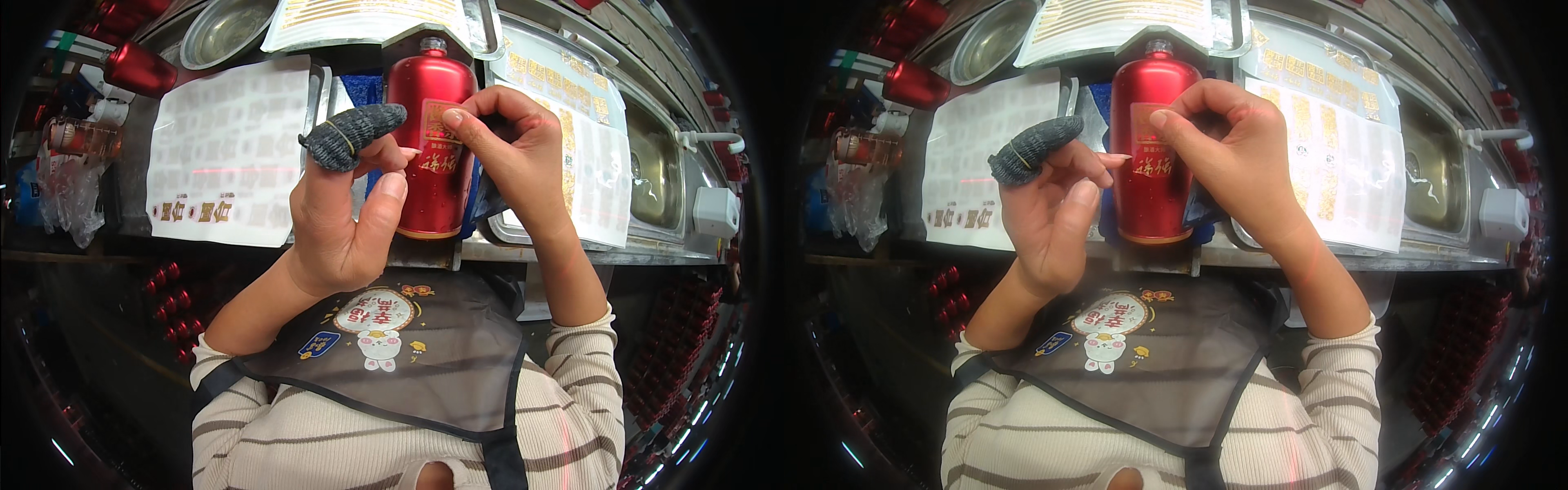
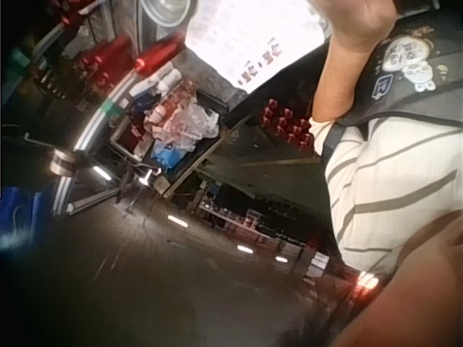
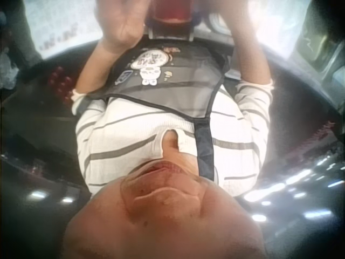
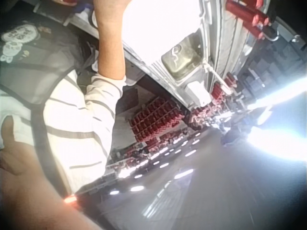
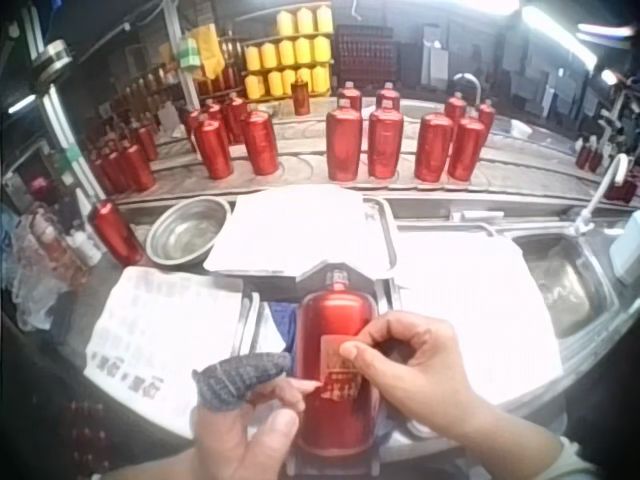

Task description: The person applies gold labels to red cylindrical bottles on a production line. They peel backing from labels, align and smooth them onto the bottle surface, and wipe the bottles with a blue cloth. Finished bottles are placed on a nearby tray.

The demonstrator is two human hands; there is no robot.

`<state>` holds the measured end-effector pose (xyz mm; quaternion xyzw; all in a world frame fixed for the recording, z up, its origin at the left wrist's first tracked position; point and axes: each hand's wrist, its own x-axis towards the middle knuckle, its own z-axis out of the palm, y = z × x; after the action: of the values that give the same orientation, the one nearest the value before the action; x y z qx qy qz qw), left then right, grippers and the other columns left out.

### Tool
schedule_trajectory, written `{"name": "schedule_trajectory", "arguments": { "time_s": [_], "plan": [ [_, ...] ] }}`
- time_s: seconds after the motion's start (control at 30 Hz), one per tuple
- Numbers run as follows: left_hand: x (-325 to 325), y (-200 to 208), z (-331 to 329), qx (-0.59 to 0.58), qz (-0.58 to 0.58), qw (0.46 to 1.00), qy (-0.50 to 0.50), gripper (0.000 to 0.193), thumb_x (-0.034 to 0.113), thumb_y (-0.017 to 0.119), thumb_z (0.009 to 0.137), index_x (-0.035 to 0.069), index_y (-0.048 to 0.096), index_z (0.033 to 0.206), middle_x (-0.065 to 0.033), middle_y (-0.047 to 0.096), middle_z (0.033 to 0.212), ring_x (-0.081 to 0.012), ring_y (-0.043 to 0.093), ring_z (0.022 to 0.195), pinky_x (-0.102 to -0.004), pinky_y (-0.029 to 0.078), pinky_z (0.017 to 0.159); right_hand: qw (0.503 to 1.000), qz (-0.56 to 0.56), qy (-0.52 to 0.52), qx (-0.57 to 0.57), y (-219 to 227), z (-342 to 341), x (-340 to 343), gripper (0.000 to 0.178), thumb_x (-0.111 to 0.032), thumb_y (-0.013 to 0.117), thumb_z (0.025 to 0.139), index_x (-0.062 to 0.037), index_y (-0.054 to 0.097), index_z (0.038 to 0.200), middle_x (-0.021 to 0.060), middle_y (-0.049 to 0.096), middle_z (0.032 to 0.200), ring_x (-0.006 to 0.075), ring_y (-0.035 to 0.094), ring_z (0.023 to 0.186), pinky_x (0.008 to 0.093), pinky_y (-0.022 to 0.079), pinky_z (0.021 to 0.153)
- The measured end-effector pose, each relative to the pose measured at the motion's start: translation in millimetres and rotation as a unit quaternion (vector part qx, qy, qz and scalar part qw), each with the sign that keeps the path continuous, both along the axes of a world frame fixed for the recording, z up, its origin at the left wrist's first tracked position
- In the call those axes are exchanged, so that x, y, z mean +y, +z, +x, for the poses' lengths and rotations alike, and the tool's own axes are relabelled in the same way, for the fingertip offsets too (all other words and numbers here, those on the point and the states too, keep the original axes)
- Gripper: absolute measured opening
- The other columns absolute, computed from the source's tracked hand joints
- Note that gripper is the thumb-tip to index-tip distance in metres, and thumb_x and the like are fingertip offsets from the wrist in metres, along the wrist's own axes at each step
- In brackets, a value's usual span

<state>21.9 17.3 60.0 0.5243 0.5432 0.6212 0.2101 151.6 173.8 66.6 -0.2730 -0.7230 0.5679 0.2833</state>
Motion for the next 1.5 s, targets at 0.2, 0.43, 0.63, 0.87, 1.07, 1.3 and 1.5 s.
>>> {"name": "schedule_trajectory", "arguments": {
  "time_s": [0.2, 0.43, 0.63, 0.87, 1.07, 1.3, 1.5],
  "plan": [
    [-1, 0, 0, 0.005, -0.031, 0.999, -0.031, 0.048, -0.003, 0.045, 0.092, -0.003, 0.038, 0.14, -0.0117, 0.055, 0.1, -0.0164, 0.056, 0.089, -0.0433, 0.051, 0.097, 1.0, 0.013, -0.012, 0.022, -2, -2, 0, 0.015, -0.012, 0.074, 0.086, 0.0014, 0.069, 0.083, 0.0009, 0.067, 0.07, 0.0035, 0.059, 0.065, 0.0192, 0.046, 0.059],
    [-5, -1, -3, 0.014, -0.025, 0.999, -0.034, 0.047, -0.004, 0.05, 0.092, -0.005, 0.042, 0.137, -0.0122, 0.059, 0.102, -0.0171, 0.061, 0.09, -0.0363, 0.052, 0.09, 1.0, 0.009, -0.004, 0.007, 0, -1, 0, 0.013, -0.01, 0.076, 0.087, 0.0015, 0.07, 0.086, -0.0008, 0.066, 0.076, 0.0028, 0.057, 0.07, 0.0179, 0.046, 0.063],
    [15, -6, 0, 0.148, 0.005, 0.982, 0.117, 0.068, 0.002, 0.07, 0.087, -0.004, 0.032, 0.143, -0.0184, 0.049, 0.13, -0.0258, 0.05, 0.124, -0.0408, 0.037, 0.111, 0.999, 0.023, -0.014, 0.027, -3, -3, 0, 0.015, -0.012, 0.075, 0.086, 0.0015, 0.069, 0.082, 0.0012, 0.067, 0.07, 0.0037, 0.059, 0.064, 0.0194, 0.046, 0.058],
    [26, -25, 2, -0.087, -0.092, 0.991, 0.054, 0.08, 0.005, 0.075, 0.082, -0.004, 0.027, 0.146, -0.0204, 0.039, 0.147, -0.0299, 0.035, 0.141, -0.0425, 0.026, 0.118, 0.999, 0.033, -0.005, 0.008, -2, -2, 1, 0.013, -0.009, 0.075, 0.087, 0.0019, 0.069, 0.084, -0.0003, 0.066, 0.076, 0.0032, 0.058, 0.07, 0.0184, 0.046, 0.062],
    [23, -26, -2, -0.086, -0.098, 0.991, 0.014, 0.086, 0.0, 0.07, 0.079, 0.0, 0.022, 0.15, -0.0186, 0.034, 0.15, -0.0308, 0.034, 0.142, -0.044, 0.026, 0.119, 1.0, 0.002, -0.015, 0.015, -3, -3, -1, 0.012, -0.009, 0.075, 0.086, 0.0014, 0.069, 0.083, 0.0009, 0.067, 0.073, 0.004, 0.058, 0.067, 0.0197, 0.047, 0.061],
    [29, -17, 5, -0.185, -0.081, 0.979, 0.032, 0.075, 0.012, 0.076, 0.086, -0.009, 0.028, 0.14, -0.0266, 0.037, 0.149, -0.0304, 0.038, 0.142, -0.042, 0.029, 0.118, 1.0, -0.013, -0.016, 0.006, 0, -4, -6, 0.012, -0.007, 0.075, 0.087, 0.0011, 0.068, 0.084, -0.0021, 0.064, 0.076, 0.0021, 0.054, 0.07, 0.0172, 0.042, 0.061],
    [30, -21, 9, -0.216, -0.105, 0.97, 0.032, 0.056, 0.004, 0.071, 0.09, -0.009, 0.031, 0.126, -0.0307, 0.029, 0.155, -0.0315, 0.037, 0.143, -0.0425, 0.031, 0.118, 1.0, 0.003, -0.025, 0.019, 1, 1, -10, 0.01, -0.008, 0.074, 0.088, -0.0004, 0.067, 0.089, -0.0003, 0.065, 0.077, 0.002, 0.058, 0.07, 0.0185, 0.045, 0.059]
  ]
}}
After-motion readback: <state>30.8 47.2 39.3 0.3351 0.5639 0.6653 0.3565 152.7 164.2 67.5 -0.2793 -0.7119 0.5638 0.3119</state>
